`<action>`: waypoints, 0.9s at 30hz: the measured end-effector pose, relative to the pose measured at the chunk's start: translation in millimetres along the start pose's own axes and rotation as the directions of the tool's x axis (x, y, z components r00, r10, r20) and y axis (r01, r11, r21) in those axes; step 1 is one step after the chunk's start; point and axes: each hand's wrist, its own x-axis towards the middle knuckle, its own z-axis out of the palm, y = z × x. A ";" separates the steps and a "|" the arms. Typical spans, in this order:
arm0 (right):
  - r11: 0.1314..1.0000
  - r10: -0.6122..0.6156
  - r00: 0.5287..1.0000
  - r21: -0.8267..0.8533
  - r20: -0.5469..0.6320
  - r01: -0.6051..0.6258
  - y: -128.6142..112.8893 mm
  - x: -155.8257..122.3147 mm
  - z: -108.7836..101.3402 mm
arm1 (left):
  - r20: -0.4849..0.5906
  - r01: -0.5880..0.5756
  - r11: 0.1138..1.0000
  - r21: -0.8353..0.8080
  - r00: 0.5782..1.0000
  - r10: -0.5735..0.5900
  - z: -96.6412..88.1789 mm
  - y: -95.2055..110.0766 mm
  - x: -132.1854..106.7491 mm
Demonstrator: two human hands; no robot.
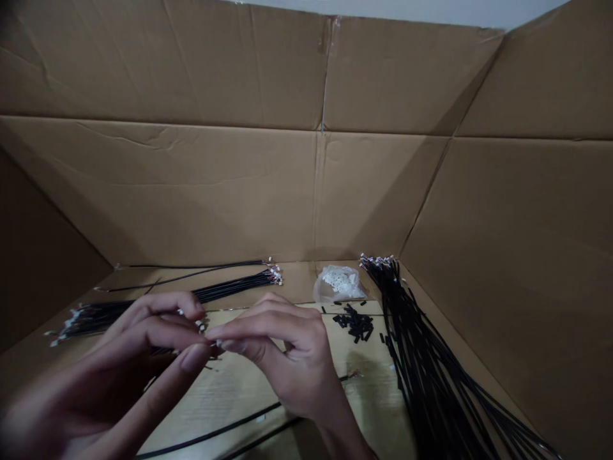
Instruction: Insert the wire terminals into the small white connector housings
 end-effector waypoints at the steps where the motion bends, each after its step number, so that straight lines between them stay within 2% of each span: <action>1: 0.998 0.057 0.998 0.023 -0.031 -0.057 0.8 0.3 1.5 | 0.035 0.013 1.000 -0.013 0.999 -0.013 -1.7 -3.5 2.5; 3: 0.969 0.232 0.968 0.108 -0.097 -0.222 3.9 0.6 4.5 | 0.093 0.058 0.998 -0.037 0.994 -0.055 -4.8 -10.5 8.2; 5: 0.916 0.381 0.914 0.192 -0.141 -0.353 8.3 0.8 6.8 | 0.117 0.101 0.994 -0.047 0.989 -0.095 -6.0 -15.5 13.3; 8: 0.885 0.450 0.877 0.217 -0.172 -0.411 14.3 1.4 8.6 | 0.139 0.156 0.986 -0.066 0.979 -0.146 -3.0 -17.0 17.7; 14: 0.905 0.408 0.892 0.213 -0.194 -0.367 19.7 1.2 9.8 | 0.098 0.183 0.981 -0.069 0.980 -0.176 6.7 -11.1 17.7; 22: 0.915 0.357 0.920 0.260 -0.164 -0.309 20.2 -2.4 9.9 | 0.096 0.148 0.984 -0.098 0.986 -0.139 2.4 -10.6 15.1; 27: 0.962 0.251 0.956 0.144 -0.153 -0.230 16.7 -2.4 7.4 | 0.110 0.134 0.986 -0.097 0.986 -0.123 0.7 -12.7 14.2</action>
